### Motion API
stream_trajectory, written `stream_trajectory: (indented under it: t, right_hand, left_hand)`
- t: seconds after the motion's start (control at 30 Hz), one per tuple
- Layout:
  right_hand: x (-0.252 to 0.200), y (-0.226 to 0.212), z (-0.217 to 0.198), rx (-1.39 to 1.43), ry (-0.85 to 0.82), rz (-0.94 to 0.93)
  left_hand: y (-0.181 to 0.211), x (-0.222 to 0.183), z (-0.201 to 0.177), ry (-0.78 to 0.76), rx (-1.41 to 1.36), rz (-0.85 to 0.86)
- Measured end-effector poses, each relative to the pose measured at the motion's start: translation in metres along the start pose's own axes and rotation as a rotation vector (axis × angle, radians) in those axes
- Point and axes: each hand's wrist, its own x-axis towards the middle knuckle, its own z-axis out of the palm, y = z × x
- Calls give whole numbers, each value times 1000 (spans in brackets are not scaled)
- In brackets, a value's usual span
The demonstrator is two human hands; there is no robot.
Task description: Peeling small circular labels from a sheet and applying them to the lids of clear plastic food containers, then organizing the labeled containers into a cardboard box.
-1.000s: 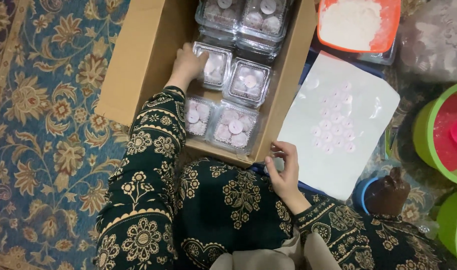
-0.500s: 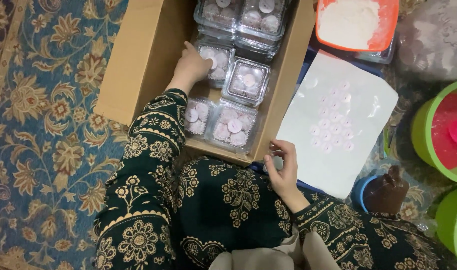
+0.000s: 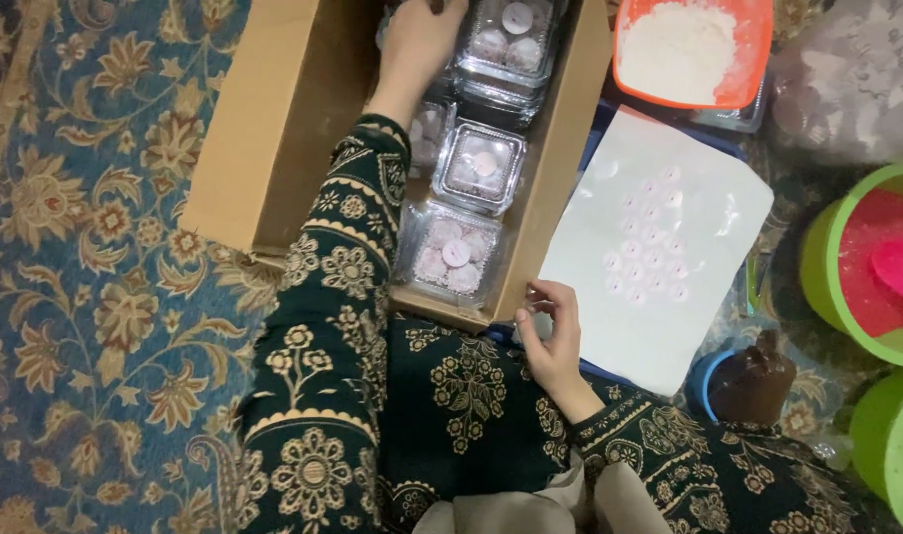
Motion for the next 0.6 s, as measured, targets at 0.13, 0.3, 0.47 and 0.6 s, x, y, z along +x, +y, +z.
stream_trajectory:
  t: [0.13,0.3,0.47,0.6]
  right_hand:
    - [5,2,-1,-6,3,-11]
    - [3,5,0,15,-8,19]
    - [3,5,1,10,-3,1]
    - [2,5,1,2,-7,4]
  left_hand:
    - [7,17,17,-13,-5,-79]
    - [14,12,26,-35,-66,-69]
    - [-17,34,55,9,-121,47]
    - [-34,41,59,-25,-279,21]
